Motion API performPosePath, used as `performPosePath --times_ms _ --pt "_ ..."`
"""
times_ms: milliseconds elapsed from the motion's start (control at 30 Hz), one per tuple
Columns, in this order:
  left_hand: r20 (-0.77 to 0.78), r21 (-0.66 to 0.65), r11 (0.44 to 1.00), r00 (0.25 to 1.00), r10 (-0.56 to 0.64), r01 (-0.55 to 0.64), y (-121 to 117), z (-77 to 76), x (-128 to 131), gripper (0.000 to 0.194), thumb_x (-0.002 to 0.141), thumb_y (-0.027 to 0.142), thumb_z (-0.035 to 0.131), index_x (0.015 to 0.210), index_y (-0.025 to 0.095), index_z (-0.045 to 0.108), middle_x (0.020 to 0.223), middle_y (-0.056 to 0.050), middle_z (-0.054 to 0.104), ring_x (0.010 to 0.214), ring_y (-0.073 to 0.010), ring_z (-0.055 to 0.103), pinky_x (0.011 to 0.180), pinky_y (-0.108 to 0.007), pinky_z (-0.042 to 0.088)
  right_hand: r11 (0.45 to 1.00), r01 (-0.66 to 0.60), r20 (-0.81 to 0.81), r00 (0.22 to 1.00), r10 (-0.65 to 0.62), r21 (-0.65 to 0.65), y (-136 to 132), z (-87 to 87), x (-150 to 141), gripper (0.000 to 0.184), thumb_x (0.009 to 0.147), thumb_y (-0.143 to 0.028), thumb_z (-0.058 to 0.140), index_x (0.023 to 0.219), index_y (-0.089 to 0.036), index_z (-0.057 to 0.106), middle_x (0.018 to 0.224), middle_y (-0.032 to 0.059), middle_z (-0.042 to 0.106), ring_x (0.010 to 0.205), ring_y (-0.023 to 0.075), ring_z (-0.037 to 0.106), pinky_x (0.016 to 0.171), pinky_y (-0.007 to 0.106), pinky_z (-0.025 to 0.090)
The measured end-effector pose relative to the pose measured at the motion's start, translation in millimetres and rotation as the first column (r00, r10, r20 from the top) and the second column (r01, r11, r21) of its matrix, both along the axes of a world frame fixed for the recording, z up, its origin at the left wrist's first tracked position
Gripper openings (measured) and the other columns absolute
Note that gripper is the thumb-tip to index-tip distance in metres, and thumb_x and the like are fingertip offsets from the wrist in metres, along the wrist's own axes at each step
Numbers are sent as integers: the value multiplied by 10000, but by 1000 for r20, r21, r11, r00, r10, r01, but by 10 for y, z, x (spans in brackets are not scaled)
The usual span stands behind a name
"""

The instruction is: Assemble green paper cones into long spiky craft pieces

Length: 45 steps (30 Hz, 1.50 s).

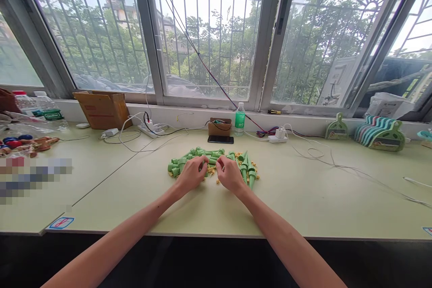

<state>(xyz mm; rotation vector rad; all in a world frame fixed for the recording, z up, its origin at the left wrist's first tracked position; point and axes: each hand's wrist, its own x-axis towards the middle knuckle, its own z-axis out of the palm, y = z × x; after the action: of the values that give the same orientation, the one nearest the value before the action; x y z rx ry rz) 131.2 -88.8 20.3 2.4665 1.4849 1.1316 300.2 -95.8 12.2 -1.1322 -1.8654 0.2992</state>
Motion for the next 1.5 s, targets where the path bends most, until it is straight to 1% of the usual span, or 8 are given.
performPosePath --times_ms 333,767,1500 --pt "20 1 1000 1000 -10 10 -7 -8 14 150 880 192 435 875 190 585 744 -22 582 669 -160 540 629 -264 369 1000 -19 12 1000 19 -12 5 -14 -6 185 898 -270 439 782 -189 557 667 1 599 536 124 504 553 235 368" --pt "25 11 999 999 -33 33 -3 -8 14 149 883 181 442 876 184 591 736 -21 583 669 -158 542 617 -262 359 998 -52 30 998 53 -35 -9 6 -14 184 905 -264 447 807 -183 581 703 15 634 557 129 525 578 236 378" --pt "56 -14 999 997 -51 52 -12 10 22 155 887 202 436 866 187 588 718 -17 580 673 -160 544 620 -265 365 994 -75 18 997 77 -75 -28 29 -15 191 911 -261 437 796 -183 567 681 16 620 528 127 507 542 236 376"
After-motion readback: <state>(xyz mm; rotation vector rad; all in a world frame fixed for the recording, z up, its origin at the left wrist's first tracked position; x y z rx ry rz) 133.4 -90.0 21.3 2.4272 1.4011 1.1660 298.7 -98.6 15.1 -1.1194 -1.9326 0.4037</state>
